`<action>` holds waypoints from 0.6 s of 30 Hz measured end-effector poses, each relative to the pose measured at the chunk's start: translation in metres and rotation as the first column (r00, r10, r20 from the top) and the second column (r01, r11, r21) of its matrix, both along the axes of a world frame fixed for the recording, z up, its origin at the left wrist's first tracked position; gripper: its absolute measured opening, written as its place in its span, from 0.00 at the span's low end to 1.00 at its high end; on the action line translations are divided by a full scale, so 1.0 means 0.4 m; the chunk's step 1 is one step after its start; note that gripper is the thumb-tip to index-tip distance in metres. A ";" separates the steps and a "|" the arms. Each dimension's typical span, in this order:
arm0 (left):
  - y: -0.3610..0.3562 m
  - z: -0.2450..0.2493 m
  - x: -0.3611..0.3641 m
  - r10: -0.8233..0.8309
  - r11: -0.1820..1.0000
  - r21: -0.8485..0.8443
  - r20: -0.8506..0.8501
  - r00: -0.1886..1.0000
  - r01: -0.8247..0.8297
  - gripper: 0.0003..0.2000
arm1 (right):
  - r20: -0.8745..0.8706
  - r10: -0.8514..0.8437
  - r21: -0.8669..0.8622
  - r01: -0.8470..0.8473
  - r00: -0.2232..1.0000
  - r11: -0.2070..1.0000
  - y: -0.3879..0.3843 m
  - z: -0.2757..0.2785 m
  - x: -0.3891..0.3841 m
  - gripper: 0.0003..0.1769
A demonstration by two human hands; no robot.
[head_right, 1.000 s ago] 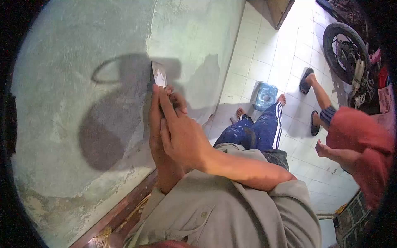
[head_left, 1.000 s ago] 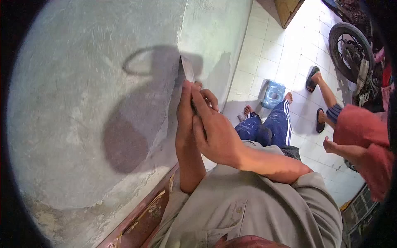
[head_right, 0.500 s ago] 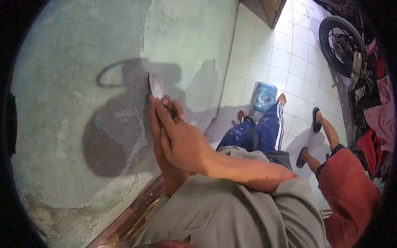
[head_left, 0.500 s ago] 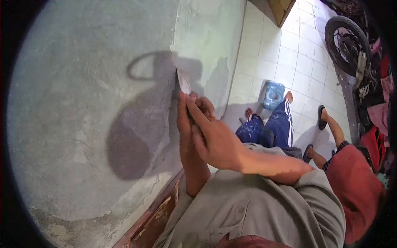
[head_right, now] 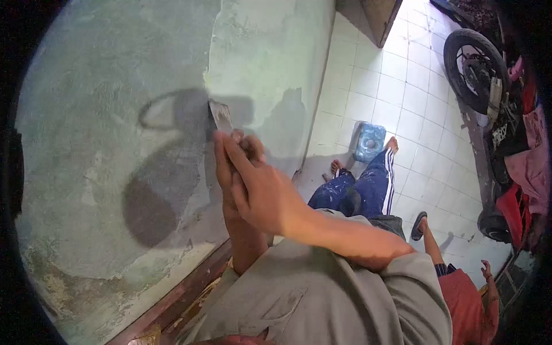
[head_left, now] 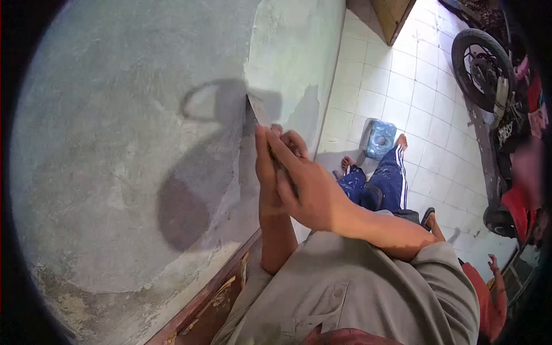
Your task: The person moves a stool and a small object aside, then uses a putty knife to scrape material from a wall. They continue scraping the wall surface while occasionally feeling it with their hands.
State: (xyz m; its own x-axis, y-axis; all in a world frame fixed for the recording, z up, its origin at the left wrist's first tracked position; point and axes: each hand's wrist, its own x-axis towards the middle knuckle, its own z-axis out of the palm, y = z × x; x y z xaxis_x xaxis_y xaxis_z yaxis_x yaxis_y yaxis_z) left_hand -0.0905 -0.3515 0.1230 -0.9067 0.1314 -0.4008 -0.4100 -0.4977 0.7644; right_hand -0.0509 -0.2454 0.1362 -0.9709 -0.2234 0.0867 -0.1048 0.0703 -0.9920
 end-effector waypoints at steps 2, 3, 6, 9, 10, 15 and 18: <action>0.007 -0.003 0.028 0.094 0.996 -0.010 0.033 0.995 -0.094 0.24 | 0.213 0.126 0.057 -0.141 0.969 0.988 0.004 0.020 -0.009 0.37; 0.010 -0.007 0.035 0.072 0.997 -0.024 0.033 0.997 -0.071 0.23 | 0.216 0.133 0.058 -0.149 0.967 0.987 0.008 0.018 0.001 0.37; 0.008 0.004 0.013 0.008 0.998 -0.067 0.001 1.000 -0.008 0.23 | 0.182 0.077 0.027 -0.084 0.980 0.996 0.006 0.011 0.003 0.38; 0.020 0.020 -0.004 0.128 0.988 0.077 0.092 0.988 -0.135 0.23 | 0.108 0.040 0.055 -0.046 0.993 0.997 0.004 0.005 -0.005 0.38; 0.012 0.021 0.002 0.064 0.997 -0.059 0.093 0.994 -0.058 0.23 | 0.170 0.065 0.061 -0.077 0.983 0.995 0.005 0.013 -0.006 0.38; 0.031 0.013 0.005 0.137 0.990 -0.041 0.024 0.990 -0.136 0.22 | 0.155 0.097 0.060 -0.107 0.983 0.992 0.002 0.010 0.010 0.37; 0.056 0.047 0.022 0.255 0.950 -0.198 0.052 0.966 -0.240 0.23 | 0.169 0.049 0.085 -0.064 0.984 0.994 -0.009 0.007 0.004 0.36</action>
